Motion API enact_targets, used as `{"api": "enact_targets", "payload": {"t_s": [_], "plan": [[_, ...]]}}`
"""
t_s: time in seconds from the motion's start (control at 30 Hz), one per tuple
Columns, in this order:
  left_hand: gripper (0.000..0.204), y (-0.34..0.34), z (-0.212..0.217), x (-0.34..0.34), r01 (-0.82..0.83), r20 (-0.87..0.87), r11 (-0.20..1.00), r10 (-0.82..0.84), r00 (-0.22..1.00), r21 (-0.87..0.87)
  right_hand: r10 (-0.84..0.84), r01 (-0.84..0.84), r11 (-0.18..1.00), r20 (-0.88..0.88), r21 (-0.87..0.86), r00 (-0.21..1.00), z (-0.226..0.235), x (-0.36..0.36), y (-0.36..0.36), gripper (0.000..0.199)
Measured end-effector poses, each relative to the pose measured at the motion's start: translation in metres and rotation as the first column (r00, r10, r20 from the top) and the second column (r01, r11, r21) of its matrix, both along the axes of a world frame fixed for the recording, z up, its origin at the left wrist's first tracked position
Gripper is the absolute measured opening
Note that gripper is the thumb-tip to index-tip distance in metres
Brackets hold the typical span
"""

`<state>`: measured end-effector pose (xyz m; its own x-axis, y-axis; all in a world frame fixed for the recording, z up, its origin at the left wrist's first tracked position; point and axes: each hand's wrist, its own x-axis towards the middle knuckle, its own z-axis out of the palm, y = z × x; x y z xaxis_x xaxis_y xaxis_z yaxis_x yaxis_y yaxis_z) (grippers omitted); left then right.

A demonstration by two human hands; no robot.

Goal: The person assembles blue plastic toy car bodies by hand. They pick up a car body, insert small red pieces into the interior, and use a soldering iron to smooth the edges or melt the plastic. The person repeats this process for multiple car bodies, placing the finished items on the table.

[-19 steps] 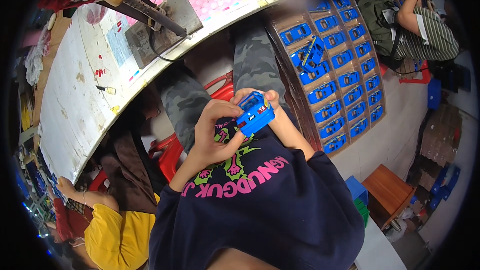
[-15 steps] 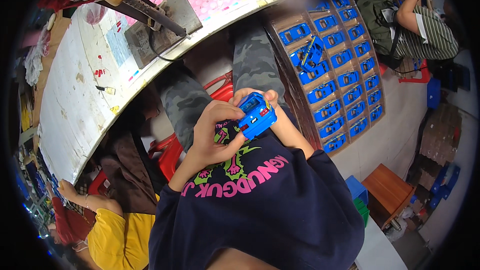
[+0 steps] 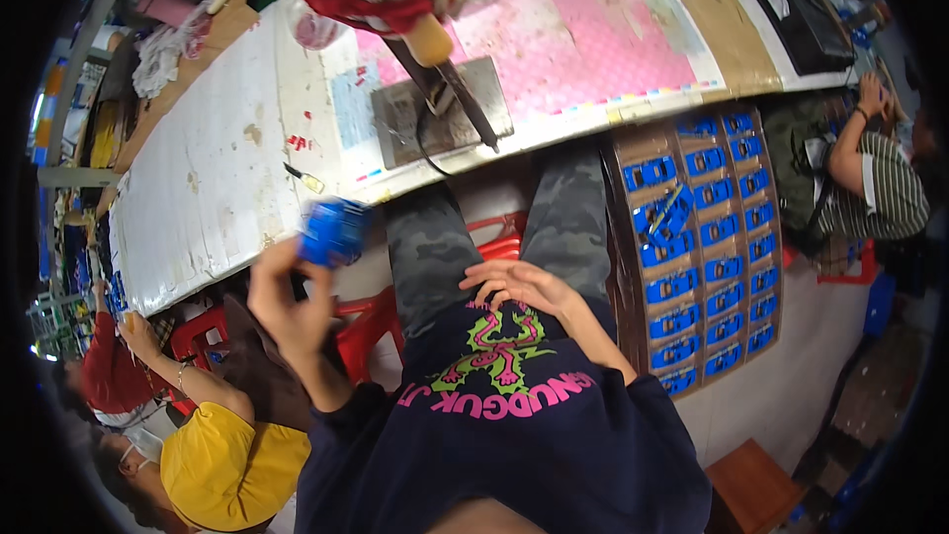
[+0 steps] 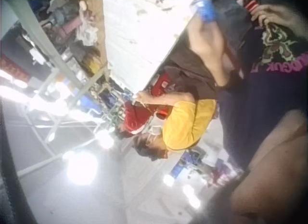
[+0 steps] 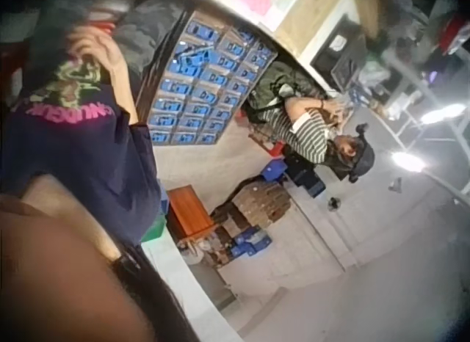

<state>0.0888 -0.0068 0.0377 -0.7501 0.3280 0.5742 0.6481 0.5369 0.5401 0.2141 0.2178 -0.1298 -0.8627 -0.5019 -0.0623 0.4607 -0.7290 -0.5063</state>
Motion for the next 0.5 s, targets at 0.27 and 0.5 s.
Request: {"api": "enact_targets", "payload": {"t_s": [0.27, 0.5], "plan": [[0.025, -0.110, -0.043, -0.156, -0.343, -0.191, 0.836, 0.288, 0.939, -0.428, -0.062, 0.022, 0.916, 0.088, 0.401, 0.994, -0.022, -0.004, -0.001, 0.038], [0.026, -0.088, -0.062, -0.154, -0.353, -0.262, 0.866, 0.270, 0.926, -0.354, -0.269, 0.149, 0.868, 0.197, 0.473, 0.943, -0.059, 0.002, 0.004, 0.030]]}}
